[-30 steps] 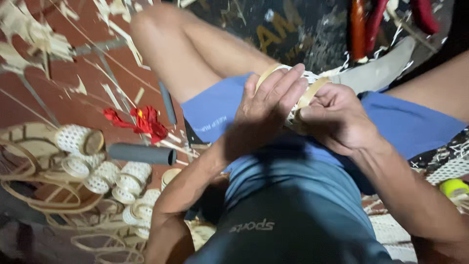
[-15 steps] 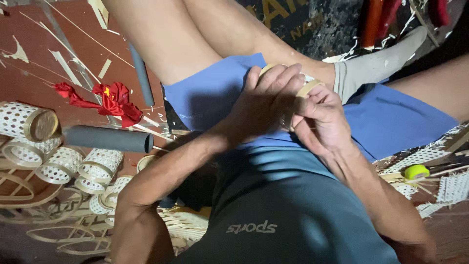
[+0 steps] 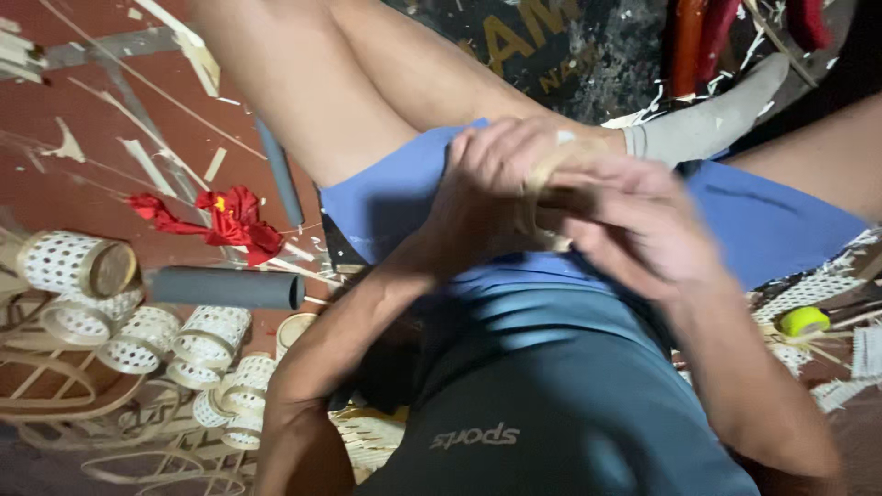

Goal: The person sits on the floor assembling a woven bamboo basket. They press and fit the woven bamboo body and rim pieces together by hand, then squeeze glue from a plastic bottle around the rim joint and press the parts to secure them, handling several finished baskets nearby.

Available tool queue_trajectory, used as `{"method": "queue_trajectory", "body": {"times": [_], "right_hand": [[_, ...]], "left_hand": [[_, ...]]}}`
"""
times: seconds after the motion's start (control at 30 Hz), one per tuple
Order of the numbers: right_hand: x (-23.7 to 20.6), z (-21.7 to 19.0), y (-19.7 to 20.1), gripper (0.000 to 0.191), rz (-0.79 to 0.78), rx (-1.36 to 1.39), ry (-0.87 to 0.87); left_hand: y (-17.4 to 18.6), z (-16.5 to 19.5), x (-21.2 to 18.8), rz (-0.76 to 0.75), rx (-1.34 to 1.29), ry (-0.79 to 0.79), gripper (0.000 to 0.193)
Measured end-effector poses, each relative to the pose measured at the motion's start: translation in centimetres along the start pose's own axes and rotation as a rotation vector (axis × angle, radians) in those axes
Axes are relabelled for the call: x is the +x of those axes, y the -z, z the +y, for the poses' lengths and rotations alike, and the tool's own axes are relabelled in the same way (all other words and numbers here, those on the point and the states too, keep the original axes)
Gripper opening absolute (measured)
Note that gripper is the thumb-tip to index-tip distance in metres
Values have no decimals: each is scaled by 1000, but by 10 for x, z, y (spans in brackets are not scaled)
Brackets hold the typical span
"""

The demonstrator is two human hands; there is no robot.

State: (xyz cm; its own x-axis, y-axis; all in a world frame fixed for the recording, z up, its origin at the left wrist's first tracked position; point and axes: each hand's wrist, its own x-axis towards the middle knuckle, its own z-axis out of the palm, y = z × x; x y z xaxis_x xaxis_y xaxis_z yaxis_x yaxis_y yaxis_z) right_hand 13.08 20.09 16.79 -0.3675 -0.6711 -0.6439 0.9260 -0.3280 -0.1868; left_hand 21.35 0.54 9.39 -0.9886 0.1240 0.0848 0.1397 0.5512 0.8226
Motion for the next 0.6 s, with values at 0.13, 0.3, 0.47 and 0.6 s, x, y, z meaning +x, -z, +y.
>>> {"method": "queue_trajectory", "body": {"times": [0.13, 0.3, 0.47, 0.6], "right_hand": [[-33, -41, -13, 35, 71, -544, 294], [-14, -60, 11, 22, 352, -1248, 488], [3, -67, 28, 21, 348, -1212, 284], [6, -78, 31, 18, 356, -1368, 232]], "left_hand": [[25, 3, 9, -53, -134, 156, 129], [18, 27, 21, 40, -173, 211, 133], [-4, 45, 30, 76, -163, 321, 134], [-5, 41, 37, 62, -178, 249, 122]]}}
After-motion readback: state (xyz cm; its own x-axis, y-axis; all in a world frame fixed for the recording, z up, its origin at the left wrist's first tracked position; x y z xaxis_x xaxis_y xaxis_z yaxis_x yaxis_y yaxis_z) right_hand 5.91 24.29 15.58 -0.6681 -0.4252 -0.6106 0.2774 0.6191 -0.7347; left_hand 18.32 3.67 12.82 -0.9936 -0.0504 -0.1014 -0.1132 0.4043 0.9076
